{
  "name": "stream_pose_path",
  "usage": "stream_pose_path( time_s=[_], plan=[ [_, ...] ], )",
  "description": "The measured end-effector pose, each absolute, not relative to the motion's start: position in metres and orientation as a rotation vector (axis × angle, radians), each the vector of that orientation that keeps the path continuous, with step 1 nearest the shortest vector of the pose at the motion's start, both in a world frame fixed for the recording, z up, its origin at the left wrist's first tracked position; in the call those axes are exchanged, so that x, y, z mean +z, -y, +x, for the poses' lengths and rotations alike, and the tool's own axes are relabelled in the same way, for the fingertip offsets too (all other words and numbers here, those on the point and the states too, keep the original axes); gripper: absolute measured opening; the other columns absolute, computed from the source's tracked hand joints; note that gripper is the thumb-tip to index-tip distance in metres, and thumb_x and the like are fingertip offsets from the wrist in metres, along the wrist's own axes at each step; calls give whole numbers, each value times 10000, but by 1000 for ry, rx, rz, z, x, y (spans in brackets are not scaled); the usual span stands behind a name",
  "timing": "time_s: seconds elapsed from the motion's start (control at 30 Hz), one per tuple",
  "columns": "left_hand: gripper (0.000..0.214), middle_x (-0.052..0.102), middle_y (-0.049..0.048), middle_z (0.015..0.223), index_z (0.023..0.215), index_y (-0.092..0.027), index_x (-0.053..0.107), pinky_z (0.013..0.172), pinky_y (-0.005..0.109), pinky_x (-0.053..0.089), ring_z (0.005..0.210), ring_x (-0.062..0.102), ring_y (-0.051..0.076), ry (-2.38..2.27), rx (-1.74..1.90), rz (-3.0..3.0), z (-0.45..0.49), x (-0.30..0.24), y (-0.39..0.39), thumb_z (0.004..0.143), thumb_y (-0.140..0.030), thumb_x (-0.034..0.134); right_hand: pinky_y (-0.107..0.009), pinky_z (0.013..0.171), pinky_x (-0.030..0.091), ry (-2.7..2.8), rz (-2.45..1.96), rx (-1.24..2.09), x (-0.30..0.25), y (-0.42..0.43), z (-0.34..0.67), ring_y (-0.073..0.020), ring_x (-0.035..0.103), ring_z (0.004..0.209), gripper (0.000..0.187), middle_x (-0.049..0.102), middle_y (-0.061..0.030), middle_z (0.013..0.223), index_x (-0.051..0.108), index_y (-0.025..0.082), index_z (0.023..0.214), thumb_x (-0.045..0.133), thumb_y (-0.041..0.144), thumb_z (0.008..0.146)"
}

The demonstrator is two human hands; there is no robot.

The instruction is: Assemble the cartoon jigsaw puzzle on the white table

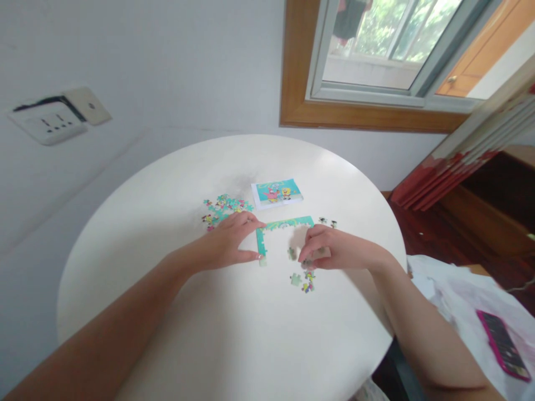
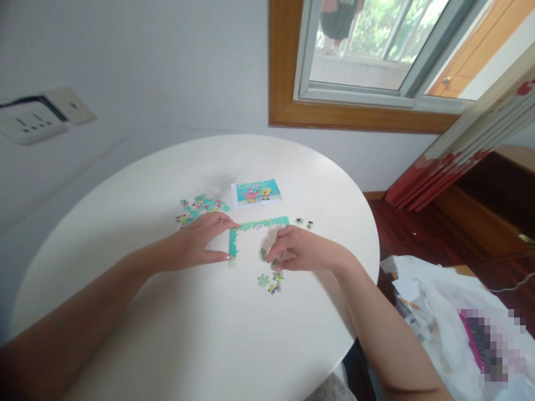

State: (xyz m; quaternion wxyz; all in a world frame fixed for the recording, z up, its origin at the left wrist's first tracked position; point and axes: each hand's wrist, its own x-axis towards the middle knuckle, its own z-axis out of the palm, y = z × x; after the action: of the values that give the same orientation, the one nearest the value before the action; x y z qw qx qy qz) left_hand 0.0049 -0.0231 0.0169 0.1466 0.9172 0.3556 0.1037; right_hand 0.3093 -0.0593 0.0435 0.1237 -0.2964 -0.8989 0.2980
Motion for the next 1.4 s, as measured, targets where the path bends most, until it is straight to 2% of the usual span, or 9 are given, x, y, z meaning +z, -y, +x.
stream_pose_path(
  time_s=[0.23, 0.77, 1.2, 1.4],
  plan=[
    [567, 503, 100, 1268, 1318, -216, 508, 1064, 401, 361, 1236, 455, 285, -1046, 282, 2638, 5, 15, 24, 814, -404, 687, -306, 892, 507, 2679, -774, 847, 41, 69, 297, -160, 628, 885, 221, 638, -41, 894, 751, 225, 1008, 705, 147, 806],
    [538, 521, 106, 1250, 1291, -202, 517, 1062, 430, 366, 1225, 467, 296, -1065, 254, 2621, 8, 23, 27, 809, -371, 686, -303, 845, 450, 2662, -736, 876, 32, 65, 291, -155, 586, 821, 116, 622, -35, 793, 754, 192, 904, 711, 148, 806],
    [569, 496, 106, 1278, 1323, -195, 497, 1059, 407, 365, 1238, 453, 285, -1076, 227, 2644, 5, 18, 26, 819, -374, 691, -305, 830, 449, 2648, -810, 792, 29, 64, 290, -161, 566, 809, 125, 597, -21, 748, 756, 207, 928, 701, 179, 818],
    [570, 503, 110, 1270, 1317, -195, 503, 1059, 416, 372, 1229, 462, 285, -1053, 259, 2649, 5, 15, 25, 815, -385, 695, -286, 839, 463, 2644, -725, 862, 32, 63, 293, -158, 584, 838, 187, 624, -53, 797, 756, 185, 968, 592, 133, 894]
  ],
)
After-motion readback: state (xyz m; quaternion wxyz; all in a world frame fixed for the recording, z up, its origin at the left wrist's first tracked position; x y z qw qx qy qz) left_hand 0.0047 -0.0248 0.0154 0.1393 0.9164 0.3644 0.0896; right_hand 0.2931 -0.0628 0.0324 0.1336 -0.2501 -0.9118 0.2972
